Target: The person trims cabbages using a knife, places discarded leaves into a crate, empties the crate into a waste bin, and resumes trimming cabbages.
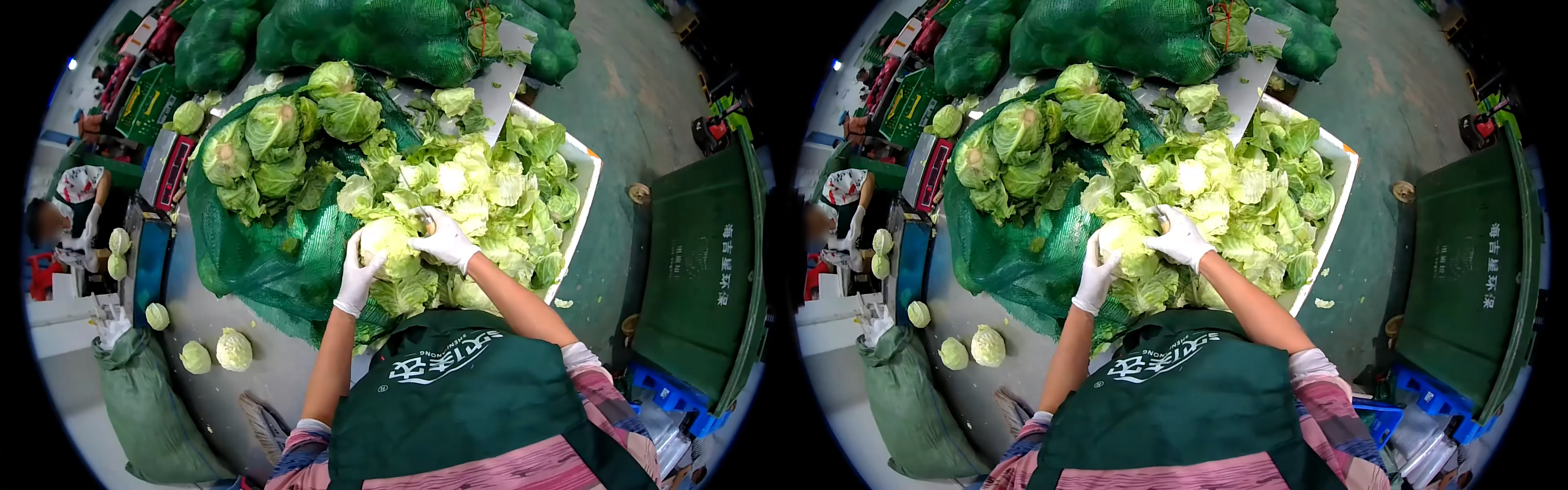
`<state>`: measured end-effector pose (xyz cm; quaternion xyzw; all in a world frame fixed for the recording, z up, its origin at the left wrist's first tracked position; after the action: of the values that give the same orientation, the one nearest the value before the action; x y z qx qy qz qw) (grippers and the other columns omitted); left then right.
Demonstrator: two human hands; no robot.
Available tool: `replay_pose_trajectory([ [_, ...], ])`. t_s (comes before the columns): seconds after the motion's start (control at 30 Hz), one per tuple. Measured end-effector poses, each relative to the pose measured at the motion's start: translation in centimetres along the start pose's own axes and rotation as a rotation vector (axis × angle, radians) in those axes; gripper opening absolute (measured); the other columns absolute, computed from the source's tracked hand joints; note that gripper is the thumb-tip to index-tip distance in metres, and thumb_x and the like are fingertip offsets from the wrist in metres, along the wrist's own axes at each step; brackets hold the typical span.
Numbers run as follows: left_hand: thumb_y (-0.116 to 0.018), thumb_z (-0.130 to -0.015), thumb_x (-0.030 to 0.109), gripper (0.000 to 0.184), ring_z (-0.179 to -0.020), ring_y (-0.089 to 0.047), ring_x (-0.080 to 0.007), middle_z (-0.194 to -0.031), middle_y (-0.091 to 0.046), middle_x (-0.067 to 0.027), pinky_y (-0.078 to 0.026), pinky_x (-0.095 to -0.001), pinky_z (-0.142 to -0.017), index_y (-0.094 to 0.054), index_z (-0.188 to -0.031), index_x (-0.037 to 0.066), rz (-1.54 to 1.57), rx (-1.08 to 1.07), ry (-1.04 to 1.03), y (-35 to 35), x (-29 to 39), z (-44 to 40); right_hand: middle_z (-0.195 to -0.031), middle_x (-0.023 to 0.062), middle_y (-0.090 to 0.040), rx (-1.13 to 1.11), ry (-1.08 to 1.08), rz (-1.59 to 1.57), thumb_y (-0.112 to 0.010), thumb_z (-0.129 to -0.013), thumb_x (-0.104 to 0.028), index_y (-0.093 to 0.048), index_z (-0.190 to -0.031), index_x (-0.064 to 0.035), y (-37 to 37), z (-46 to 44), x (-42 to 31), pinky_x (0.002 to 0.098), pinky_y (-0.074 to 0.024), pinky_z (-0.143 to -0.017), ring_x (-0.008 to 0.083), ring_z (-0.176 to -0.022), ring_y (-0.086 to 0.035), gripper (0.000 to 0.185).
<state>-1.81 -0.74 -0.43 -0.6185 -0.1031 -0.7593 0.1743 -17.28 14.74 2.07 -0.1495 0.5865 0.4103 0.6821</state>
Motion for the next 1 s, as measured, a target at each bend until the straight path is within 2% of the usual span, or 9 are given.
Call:
replay_pose_trajectory([
  [0.07,-0.063,-0.09,0.027,0.065,-0.129,-0.044,-0.0304,-0.142,-0.039,-0.009,-0.043,-0.0582,-0.097,-0.027,-0.144,0.017,0.205,0.007,0.137,-0.3,0.6,0.9,-0.116,0.0122,-0.06,-0.07,0.008,-0.02,-0.07,-0.073,-0.017,-0.055,-0.124,-0.0047,-0.1,0.3,-0.2,0.031,-0.0431,-0.095,0.0199,-0.105,-0.057,0.055],
  [0.2,-0.05,-0.097,0.037,0.056,-0.13,-0.042,-0.0328,-0.144,-0.035,-0.0103,-0.045,-0.0615,-0.092,-0.024,-0.144,0.021,0.623,0.066,0.285,1.3,1.3,-0.7,-0.107,0.0181,-0.063,-0.04,-0.109,-0.131,-0.069,-0.071,-0.019,-0.057,-0.118,-0.0032,1.6,-1.2,4.4,0.0337,-0.0466,-0.09,0.027,-0.097,-0.06,0.051],
  [0.3,-0.043,-0.1,0.037,0.05,-0.134,-0.036,-0.0348,-0.148,-0.029,-0.0084,-0.041,-0.0637,-0.095,-0.023,-0.145,0.026,0.705,0.176,0.323,-1.4,2.5,-0.2,-0.114,0.0231,-0.059,0.241,0.136,0.389,-0.075,-0.073,-0.036,-0.048,-0.133,-0.0048,2.4,-0.1,4.7,0.0393,-0.0479,-0.087,0.0322,-0.1,-0.06,0.072],
  [0.5,-0.077,-0.078,0.029,0.095,-0.127,-0.038,-0.0397,-0.143,-0.026,-0.0183,-0.047,-0.0575,-0.094,-0.014,-0.15,0.021,0.029,0.299,0.358,-6.0,6.3,0.3,-0.111,0.0186,-0.058,0.028,0.043,0.418,-0.067,-0.073,-0.061,-0.042,-0.14,-0.0088,1.9,1.4,-3.1,0.0404,-0.0487,-0.084,0.0332,-0.1,-0.06,0.088],
  [0.57,-0.085,-0.065,0.03,0.104,-0.128,-0.032,-0.0439,-0.14,-0.029,-0.0218,-0.035,-0.0532,-0.105,-0.025,-0.147,0.011,-0.966,0.362,-0.121,-5.0,6.4,-0.5,-0.111,0.0189,-0.058,0.025,0.015,0.422,-0.067,-0.073,-0.061,-0.044,-0.138,-0.0085,1.7,1.1,-3.4,0.0405,-0.0489,-0.083,0.0343,-0.101,-0.059,0.087],
  [0.6,-0.088,-0.056,0.031,0.108,-0.134,-0.021,-0.0467,-0.144,-0.026,-0.023,-0.023,-0.0493,-0.111,-0.032,-0.144,0.005,-1.01,0.293,-0.175,-5.0,8.2,-1.1,-0.112,0.0187,-0.058,0.065,0.075,0.405,-0.066,-0.073,-0.061,-0.044,-0.138,-0.0083,1.3,0.9,-3.0,0.0405,-0.0489,-0.083,0.0341,-0.101,-0.06,0.086],
  [0.73,-0.091,-0.049,0.026,0.12,-0.139,-0.018,-0.0413,-0.15,-0.021,-0.0207,-0.023,-0.0463,-0.114,-0.025,-0.147,0.006,-0.957,-0.118,-0.287,-3.9,7.8,-2.2,-0.104,0.0187,-0.061,0.155,0.109,0.372,-0.063,-0.08,-0.055,-0.052,-0.13,-0.0066,0.1,0.2,-1.4,0.0409,-0.0488,-0.084,0.0347,-0.098,-0.06,0.071],
  [0.83,-0.092,-0.048,0.023,0.122,-0.138,-0.024,-0.0388,-0.149,-0.023,-0.0207,-0.027,-0.0423,-0.113,-0.023,-0.146,0.005,-0.884,-0.154,-0.252,-1.3,6.8,-2.4,-0.1,0.0211,-0.065,0.242,0.037,0.369,-0.055,-0.09,-0.048,-0.053,-0.126,-0.001,1.0,0.4,-0.7,0.0424,-0.049,-0.08,0.0346,-0.094,-0.063,0.059],
  [1.0,-0.088,-0.049,0.033,0.117,-0.122,-0.04,-0.0408,-0.133,-0.042,-0.0258,-0.034,-0.0428,-0.107,-0.026,-0.139,-0.009,-0.742,0.157,-0.082,-3.2,6.6,-3.1,-0.072,0.0182,-0.066,-0.059,0.124,0.621,-0.046,-0.095,-0.046,-0.022,-0.147,-0.0025,0.5,3.7,-3.9,0.0453,-0.0517,-0.06,0.0371,-0.061,-0.063,0.072],
])
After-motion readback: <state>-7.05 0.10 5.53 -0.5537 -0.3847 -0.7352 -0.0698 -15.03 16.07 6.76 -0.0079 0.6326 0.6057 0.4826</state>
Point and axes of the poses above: each hand's wrist, its own z-axis away from the middle knuckle, its own y-axis out of the back of the hand, x = y × z, the point moved 2 cm from there along -z, towards the middle knuckle
